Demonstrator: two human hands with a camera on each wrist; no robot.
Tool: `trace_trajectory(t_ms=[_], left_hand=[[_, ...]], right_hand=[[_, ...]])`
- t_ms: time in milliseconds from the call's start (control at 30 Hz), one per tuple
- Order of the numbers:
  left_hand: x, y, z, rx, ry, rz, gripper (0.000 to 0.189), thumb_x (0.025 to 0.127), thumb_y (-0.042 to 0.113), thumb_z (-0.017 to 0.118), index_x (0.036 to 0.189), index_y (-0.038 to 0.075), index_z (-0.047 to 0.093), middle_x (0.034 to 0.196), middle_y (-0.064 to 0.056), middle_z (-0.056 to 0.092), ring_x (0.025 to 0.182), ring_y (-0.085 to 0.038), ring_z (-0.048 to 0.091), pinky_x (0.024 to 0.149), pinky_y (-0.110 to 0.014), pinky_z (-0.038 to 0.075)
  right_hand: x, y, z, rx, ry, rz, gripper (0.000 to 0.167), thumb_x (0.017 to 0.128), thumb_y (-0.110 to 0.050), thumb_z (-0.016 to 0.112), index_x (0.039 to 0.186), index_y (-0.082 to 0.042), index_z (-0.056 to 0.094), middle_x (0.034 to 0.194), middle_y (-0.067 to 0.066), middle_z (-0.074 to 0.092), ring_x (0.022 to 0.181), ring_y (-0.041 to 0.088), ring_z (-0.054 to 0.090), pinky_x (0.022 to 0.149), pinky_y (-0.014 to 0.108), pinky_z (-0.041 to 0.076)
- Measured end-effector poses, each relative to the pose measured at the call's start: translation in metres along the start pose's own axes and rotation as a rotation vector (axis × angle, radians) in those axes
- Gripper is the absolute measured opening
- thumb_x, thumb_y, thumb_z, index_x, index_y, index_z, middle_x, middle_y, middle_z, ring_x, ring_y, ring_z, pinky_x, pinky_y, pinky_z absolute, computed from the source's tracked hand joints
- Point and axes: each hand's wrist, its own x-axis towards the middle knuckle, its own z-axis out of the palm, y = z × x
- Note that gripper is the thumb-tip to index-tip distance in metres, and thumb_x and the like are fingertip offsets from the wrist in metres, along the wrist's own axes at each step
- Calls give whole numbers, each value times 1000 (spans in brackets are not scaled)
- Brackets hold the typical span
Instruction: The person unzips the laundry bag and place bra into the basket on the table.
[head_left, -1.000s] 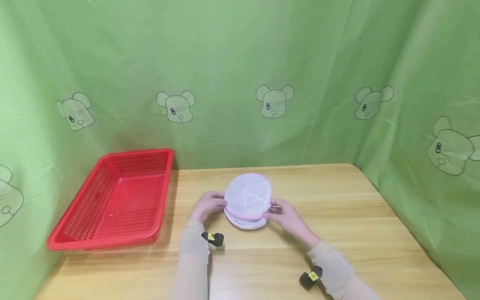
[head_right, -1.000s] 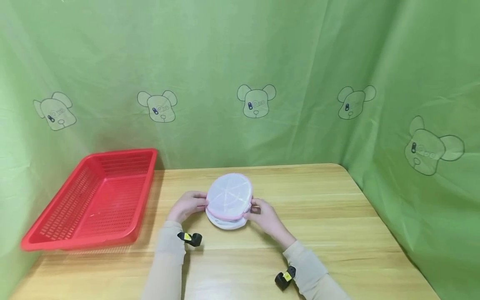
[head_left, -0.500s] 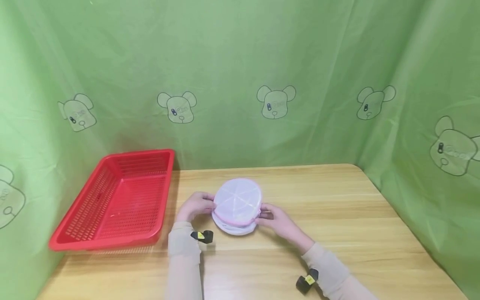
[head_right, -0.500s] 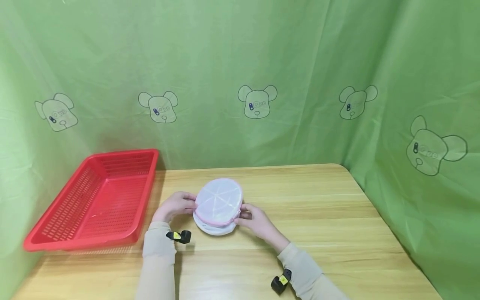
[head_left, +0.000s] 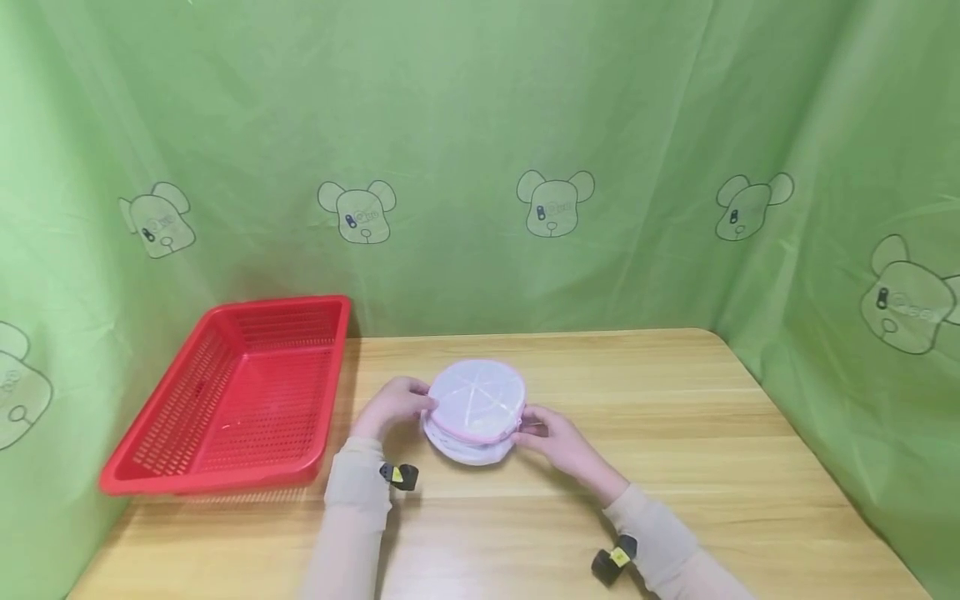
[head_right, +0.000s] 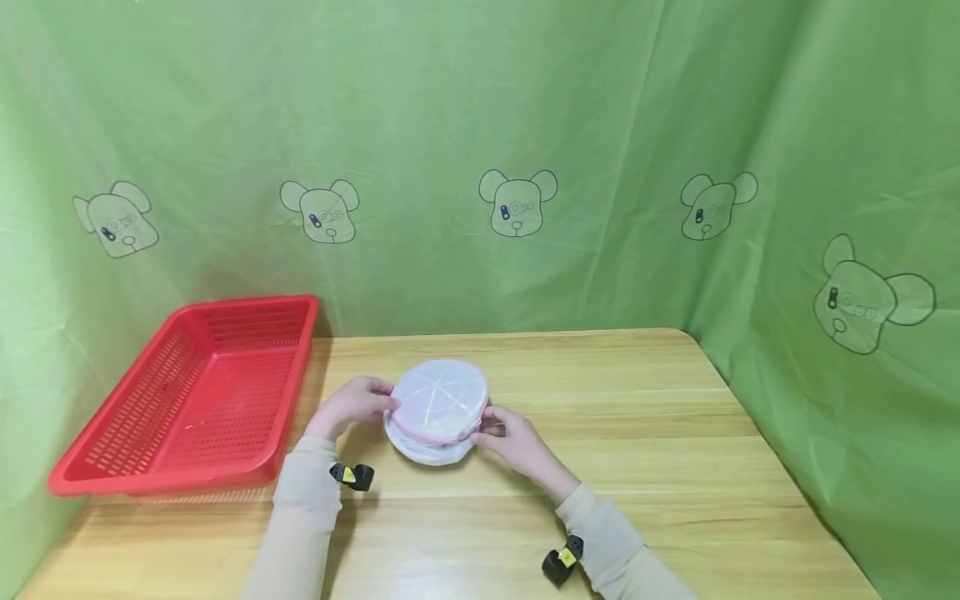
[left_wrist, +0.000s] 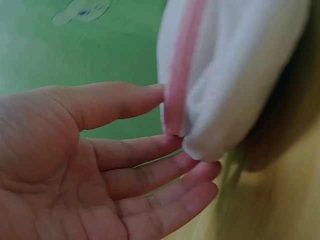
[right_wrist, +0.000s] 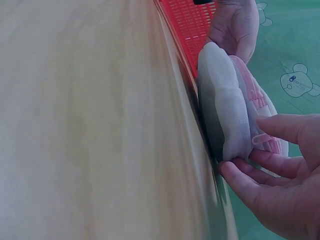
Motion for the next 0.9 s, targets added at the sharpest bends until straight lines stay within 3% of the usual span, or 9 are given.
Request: trace_trajectory(t_ms=[100, 200, 333, 433, 633, 733, 900], left_hand=[[-2, 1, 3, 69, 31, 7, 45, 87, 21, 68, 123, -5, 61, 121, -22, 65, 110, -33, 62, 100, -46, 50], [-7, 1, 8, 119, 62, 28, 46, 87, 27, 69, 120, -4, 62, 113, -20, 67, 103, -31, 63, 96, -46, 51], [-16, 1, 12, 158, 90, 36, 47, 87, 34, 69, 115, -4, 62, 99, -15, 68, 88, -24, 62, 80, -39, 54], [-23, -1, 16, 137, 95, 20, 44, 89, 36, 68, 108, -3, 59, 88, -16, 67, 76, -25, 63, 67, -33, 52], [-33, -7, 23, -37, 74, 22, 31, 90, 32, 67, 90, 2, 57, 67, -7, 60, 53, -16, 58, 50, -26, 51], [-33, -9, 26, -127, 16, 18, 31, 91, 31, 66, 86, 1, 61, 63, -4, 59, 51, -12, 55, 48, -24, 53], [-28, -16, 31, -268, -82, -40, 29, 94, 28, 62, 87, -1, 62, 64, -4, 61, 51, -11, 57, 49, -22, 55]], right_hand=[[0, 1, 0, 5, -9, 14, 45, 89, -20, 69, 126, 2, 57, 124, 23, 62, 112, 36, 63, 97, 41, 54], [1, 3, 0, 15, -22, 19, 43, 88, -20, 70, 124, 1, 58, 121, 21, 64, 111, 35, 64, 98, 40, 54], [1, 5, -1, 22, -31, 13, 40, 88, -19, 70, 121, 1, 59, 120, 21, 64, 111, 34, 64, 97, 39, 54], [1, 3, -1, 14, -39, 12, 36, 88, -19, 70, 118, 0, 60, 118, 19, 65, 110, 34, 64, 98, 41, 54], [1, 1, -2, -20, -69, 20, 29, 88, -20, 70, 108, -1, 63, 113, 16, 66, 108, 30, 64, 100, 43, 52], [1, 1, -2, -34, -80, 14, 25, 88, -21, 70, 104, -2, 64, 110, 14, 67, 107, 28, 64, 100, 43, 52], [1, 5, -1, -55, -85, 8, 21, 89, -22, 69, 99, -4, 64, 106, 10, 68, 106, 25, 64, 100, 44, 52]])
